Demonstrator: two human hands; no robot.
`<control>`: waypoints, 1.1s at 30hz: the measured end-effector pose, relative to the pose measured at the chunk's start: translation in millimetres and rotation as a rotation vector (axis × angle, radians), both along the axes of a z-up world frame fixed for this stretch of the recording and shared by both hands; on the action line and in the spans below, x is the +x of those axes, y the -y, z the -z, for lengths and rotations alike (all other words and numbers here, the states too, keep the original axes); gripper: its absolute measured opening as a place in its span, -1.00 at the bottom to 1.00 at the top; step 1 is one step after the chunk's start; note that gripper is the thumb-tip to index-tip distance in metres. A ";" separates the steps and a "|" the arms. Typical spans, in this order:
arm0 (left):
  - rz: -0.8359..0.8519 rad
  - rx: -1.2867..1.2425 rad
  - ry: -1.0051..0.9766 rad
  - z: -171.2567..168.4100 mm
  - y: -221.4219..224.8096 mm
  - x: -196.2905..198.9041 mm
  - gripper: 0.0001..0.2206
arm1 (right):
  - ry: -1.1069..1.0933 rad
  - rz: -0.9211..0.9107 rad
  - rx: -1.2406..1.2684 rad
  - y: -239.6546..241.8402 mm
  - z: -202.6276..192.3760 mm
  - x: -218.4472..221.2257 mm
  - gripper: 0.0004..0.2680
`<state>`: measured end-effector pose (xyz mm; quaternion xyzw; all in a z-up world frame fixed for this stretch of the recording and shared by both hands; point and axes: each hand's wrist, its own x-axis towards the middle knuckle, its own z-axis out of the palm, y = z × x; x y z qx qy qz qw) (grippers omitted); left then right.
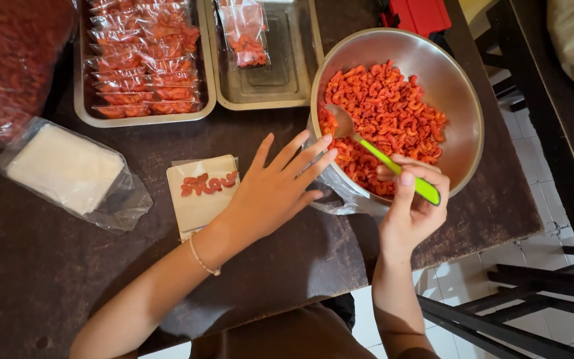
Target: Packaging small red snacks into plastic bags and weighing them on a digital scale.
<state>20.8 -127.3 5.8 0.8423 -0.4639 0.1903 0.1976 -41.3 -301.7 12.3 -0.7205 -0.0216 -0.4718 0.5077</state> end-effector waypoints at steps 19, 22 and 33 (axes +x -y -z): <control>-0.019 -0.058 0.058 3.1 0.2 3.6 -0.54 | 0.023 0.059 0.039 6.6 -2.3 -0.1 -0.87; -0.017 -0.066 0.051 3.4 0.7 2.1 -0.53 | 0.033 0.047 0.046 7.1 2.2 -3.0 -0.88; 0.055 0.000 -0.022 -5.4 -10.0 0.1 -0.44 | 0.114 0.073 -0.116 6.1 25.0 -13.9 -0.88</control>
